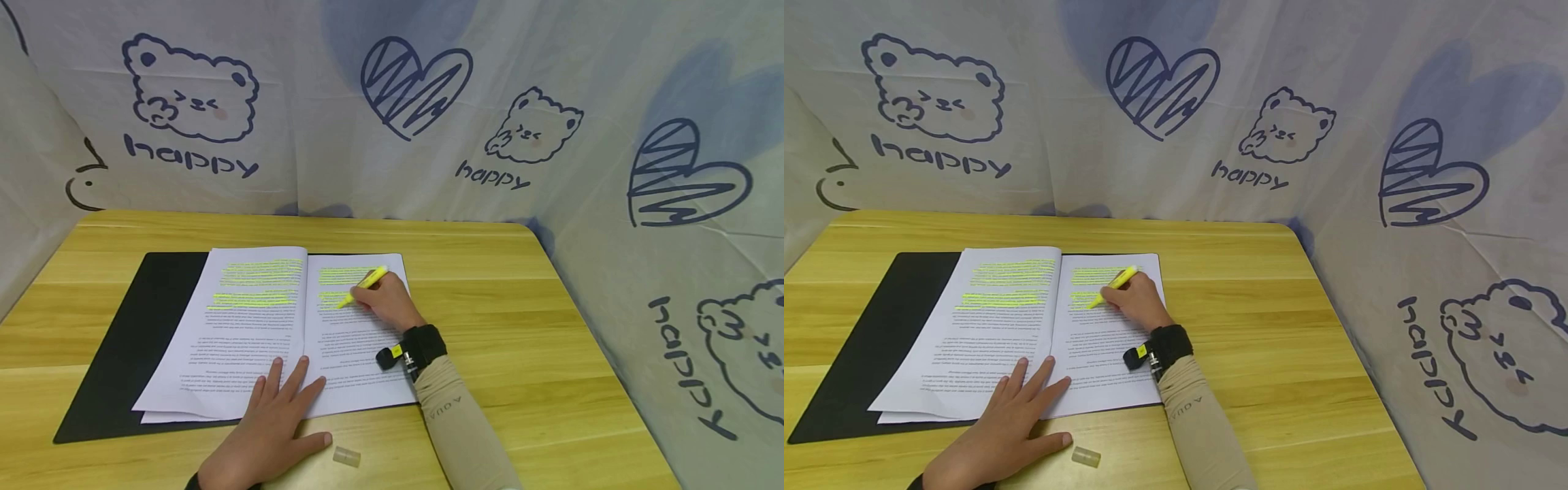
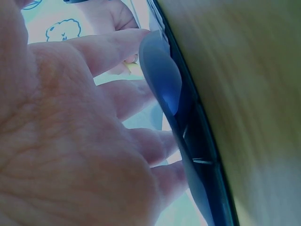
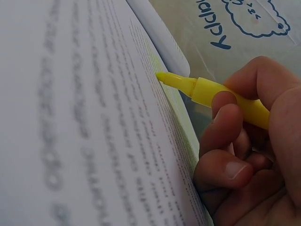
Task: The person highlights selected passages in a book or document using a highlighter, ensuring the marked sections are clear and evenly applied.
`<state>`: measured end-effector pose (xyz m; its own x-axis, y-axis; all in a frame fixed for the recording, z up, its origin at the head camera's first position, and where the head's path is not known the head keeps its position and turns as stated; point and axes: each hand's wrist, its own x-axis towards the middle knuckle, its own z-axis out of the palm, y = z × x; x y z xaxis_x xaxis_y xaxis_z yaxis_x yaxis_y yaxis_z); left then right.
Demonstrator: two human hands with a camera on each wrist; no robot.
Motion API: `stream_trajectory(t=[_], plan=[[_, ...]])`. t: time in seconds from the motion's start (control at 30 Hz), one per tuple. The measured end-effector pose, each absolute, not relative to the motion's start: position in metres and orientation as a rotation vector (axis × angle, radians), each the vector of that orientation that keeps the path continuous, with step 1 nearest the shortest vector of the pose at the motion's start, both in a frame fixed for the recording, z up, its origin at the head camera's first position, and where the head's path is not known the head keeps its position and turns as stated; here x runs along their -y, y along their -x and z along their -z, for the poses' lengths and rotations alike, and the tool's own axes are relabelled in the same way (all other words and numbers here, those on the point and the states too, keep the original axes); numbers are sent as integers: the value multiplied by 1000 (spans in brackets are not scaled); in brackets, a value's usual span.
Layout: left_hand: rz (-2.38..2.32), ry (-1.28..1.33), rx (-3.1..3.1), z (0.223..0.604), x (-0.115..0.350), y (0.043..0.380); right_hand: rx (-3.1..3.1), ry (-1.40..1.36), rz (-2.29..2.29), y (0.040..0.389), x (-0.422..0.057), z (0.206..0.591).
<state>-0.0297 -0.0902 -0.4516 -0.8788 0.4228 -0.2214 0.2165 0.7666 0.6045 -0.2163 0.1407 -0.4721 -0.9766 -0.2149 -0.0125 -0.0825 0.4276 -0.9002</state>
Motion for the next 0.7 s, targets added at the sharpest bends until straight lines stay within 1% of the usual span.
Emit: stream_trajectory(t=[0.7], plan=[[-839,-504,-2620,452,91,29,-2581,266,1599,221,-147,474]])
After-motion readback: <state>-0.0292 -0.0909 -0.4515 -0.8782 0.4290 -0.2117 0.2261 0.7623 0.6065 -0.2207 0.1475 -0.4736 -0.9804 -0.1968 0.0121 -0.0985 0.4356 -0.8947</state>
